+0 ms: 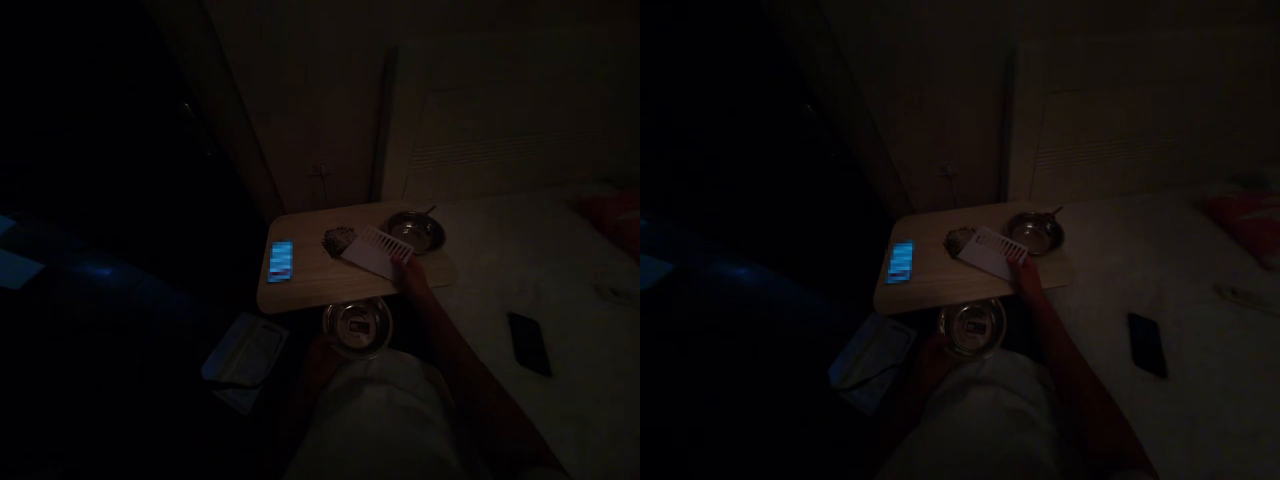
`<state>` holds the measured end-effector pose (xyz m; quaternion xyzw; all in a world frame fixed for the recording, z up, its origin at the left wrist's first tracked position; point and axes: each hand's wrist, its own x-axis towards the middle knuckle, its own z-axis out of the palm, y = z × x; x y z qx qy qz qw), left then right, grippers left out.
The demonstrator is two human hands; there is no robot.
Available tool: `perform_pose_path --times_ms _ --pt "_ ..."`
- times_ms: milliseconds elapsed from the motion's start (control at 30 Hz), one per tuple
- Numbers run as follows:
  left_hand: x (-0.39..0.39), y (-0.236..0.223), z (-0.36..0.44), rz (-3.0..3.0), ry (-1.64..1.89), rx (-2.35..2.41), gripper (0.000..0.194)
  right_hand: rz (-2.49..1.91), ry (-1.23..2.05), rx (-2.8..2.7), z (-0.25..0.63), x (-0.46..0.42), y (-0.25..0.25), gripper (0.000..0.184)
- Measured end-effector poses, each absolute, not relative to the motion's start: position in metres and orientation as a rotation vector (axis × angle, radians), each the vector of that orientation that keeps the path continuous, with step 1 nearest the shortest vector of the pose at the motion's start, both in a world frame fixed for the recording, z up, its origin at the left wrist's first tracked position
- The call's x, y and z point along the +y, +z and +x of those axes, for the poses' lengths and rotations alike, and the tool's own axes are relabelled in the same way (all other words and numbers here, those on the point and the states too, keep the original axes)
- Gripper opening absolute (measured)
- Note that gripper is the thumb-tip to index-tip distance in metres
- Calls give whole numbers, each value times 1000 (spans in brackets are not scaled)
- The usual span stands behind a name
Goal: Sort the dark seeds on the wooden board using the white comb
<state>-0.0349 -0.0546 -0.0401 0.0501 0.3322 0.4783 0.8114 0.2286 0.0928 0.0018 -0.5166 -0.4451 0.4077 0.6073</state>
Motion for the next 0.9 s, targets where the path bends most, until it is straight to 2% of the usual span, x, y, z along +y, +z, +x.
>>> perform_pose_path --times_ms 167,267,467,800,900 --pt "-54 -40 -37 118 1028 751 34 -1165 1001 -992 215 111 1 54" --pt "-54 -38 -38 103 998 791 31 -1175 940 -971 212 115 3 53" --pt "-53 -38 -37 111 1018 763 35 -1259 739 -1001 214 115 4 54" --pt "-52 -37 -31 152 1011 739 41 -1171 730 -981 212 118 -3 48" --pt "-52 -35 -27 171 998 764 38 -1178 721 -985 212 117 -3 47"
